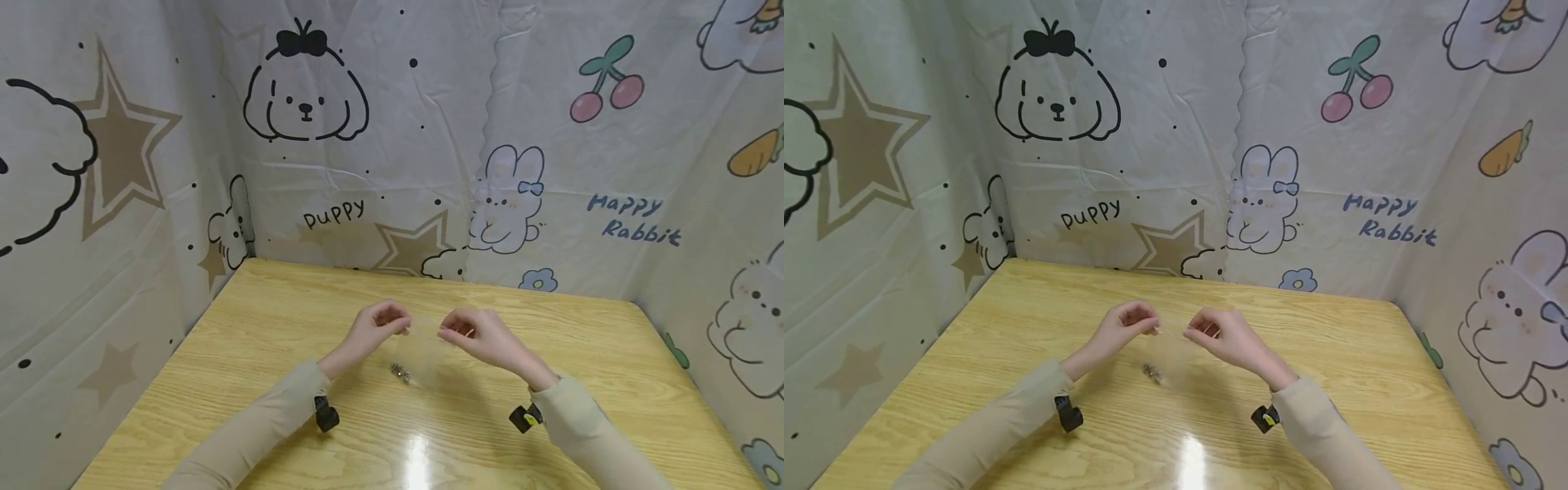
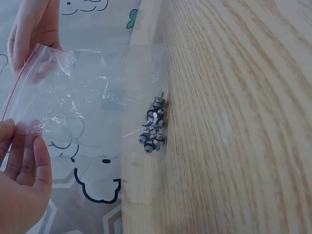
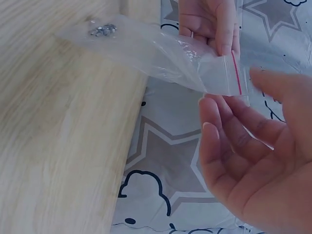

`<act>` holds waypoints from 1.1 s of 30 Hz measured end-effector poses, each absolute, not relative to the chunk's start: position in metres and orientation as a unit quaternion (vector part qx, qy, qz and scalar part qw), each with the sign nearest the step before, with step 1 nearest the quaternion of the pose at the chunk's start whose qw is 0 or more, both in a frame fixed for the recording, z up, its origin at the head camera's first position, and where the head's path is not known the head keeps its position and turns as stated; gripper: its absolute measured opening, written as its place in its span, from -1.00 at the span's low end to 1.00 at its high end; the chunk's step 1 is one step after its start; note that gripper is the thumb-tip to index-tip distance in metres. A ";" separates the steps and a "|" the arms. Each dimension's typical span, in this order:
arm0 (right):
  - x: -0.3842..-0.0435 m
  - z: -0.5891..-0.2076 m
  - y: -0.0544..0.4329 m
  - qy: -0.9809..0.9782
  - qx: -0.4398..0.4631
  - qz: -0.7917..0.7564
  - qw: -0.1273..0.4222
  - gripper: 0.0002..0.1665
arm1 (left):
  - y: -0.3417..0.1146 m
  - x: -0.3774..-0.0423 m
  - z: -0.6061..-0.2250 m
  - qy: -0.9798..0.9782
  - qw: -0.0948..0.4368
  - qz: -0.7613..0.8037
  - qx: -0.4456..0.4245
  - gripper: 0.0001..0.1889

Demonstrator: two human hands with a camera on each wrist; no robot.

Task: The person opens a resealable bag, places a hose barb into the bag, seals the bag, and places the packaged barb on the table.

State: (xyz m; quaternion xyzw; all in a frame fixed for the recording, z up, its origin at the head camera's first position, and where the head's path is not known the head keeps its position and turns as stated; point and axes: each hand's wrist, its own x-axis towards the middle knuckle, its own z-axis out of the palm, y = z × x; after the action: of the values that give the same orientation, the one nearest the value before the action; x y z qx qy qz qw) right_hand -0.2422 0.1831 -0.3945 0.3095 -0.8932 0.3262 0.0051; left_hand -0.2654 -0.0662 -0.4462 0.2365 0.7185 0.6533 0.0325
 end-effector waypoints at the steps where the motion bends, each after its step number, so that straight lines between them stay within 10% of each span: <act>1: -0.241 -0.395 0.183 -0.891 0.310 0.331 0.002 -0.79 | -0.067 -0.266 -0.447 0.717 0.032 0.655 0.237 -0.77; 33: -0.236 -0.422 0.191 -0.852 0.160 0.496 0.048 -0.76 | -0.078 -0.261 -0.445 0.728 0.020 0.646 0.229 -0.79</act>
State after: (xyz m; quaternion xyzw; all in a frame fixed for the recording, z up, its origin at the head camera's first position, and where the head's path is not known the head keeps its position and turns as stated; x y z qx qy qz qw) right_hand -0.2364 0.1912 -0.4222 0.1597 -0.8520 0.4963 0.0477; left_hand -0.2607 -0.0781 -0.4449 0.2285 0.7283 0.6457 0.0201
